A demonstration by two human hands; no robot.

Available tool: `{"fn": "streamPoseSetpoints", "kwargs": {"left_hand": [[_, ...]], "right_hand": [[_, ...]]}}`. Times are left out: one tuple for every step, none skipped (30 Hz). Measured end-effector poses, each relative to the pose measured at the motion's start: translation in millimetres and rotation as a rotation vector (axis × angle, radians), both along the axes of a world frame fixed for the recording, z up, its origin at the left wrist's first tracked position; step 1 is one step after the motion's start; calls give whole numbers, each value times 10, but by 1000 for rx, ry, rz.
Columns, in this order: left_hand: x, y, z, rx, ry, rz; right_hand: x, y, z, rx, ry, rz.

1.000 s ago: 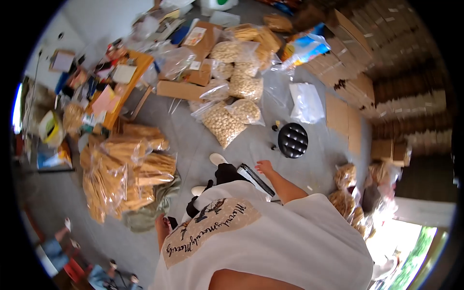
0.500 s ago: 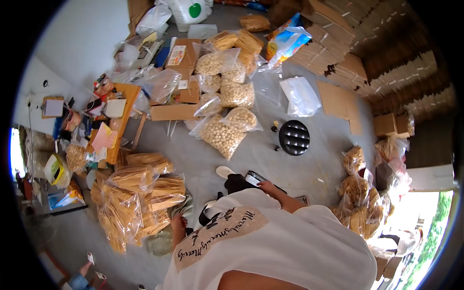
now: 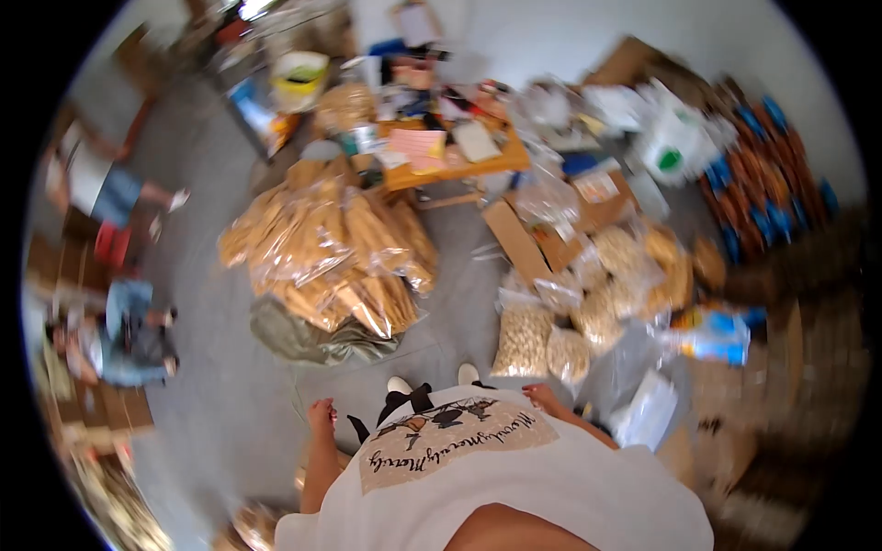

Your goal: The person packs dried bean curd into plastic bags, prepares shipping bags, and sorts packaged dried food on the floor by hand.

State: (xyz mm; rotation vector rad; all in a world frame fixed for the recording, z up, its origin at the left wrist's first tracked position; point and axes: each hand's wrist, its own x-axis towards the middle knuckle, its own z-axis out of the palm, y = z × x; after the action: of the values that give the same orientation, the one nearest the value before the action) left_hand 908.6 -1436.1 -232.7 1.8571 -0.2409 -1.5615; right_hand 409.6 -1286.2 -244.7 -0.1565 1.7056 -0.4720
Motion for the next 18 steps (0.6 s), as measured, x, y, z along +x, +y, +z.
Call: {"fn": "streamPoseSetpoints", "kwargs": {"left_hand": [[25, 238, 63, -23, -35, 92], [21, 422, 71, -43, -71, 172], [56, 667, -26, 1, -37, 281], [97, 997, -145, 47, -1, 375], [82, 1296, -255, 118, -25, 400], [64, 1610, -395, 194, -47, 412], [59, 1976, -643, 340, -47, 465], [33, 2250, -862, 487, -40, 509], [-10, 2390, -991, 490, -19, 528], [-29, 2468, -1105, 486, -11, 479], [0, 2512, -1215, 478, -7, 426], [70, 2561, -1284, 474, -9, 369], [150, 2524, -1311, 464, -10, 315], [238, 2513, -1325, 444, -3, 288], [339, 2372, -1264, 403, 28, 299], [445, 2187, -1118, 351, 74, 320], [574, 1971, -967, 289, 121, 354], [724, 1722, -801, 219, 143, 399]], "right_hand": [[-96, -190, -19, 7, 4, 82], [-148, -374, -62, 6, 51, 55], [-226, -608, -29, 4, 79, 156], [-265, -811, 35, 3, 104, 243], [-341, -995, -56, -2, 110, 289], [-442, -1161, -229, -51, 105, 340], [-504, -1282, -321, -99, 100, 385], [-471, -1406, -258, -96, 112, 410], [-340, -1589, -71, -152, 122, 337], [-192, -1745, 70, -213, 130, 261], [-85, -1831, 100, -261, 103, 280], [34, -1852, 78, -262, 109, 292], [181, -1902, 54, -282, 132, 340], [338, -1938, 25, -299, 154, 389], [515, -1905, 6, -277, 121, 363], [696, -1865, -27, -269, 124, 374], [881, -1825, -59, -176, 83, 435], [1076, -1794, -77, -82, 41, 494]]}}
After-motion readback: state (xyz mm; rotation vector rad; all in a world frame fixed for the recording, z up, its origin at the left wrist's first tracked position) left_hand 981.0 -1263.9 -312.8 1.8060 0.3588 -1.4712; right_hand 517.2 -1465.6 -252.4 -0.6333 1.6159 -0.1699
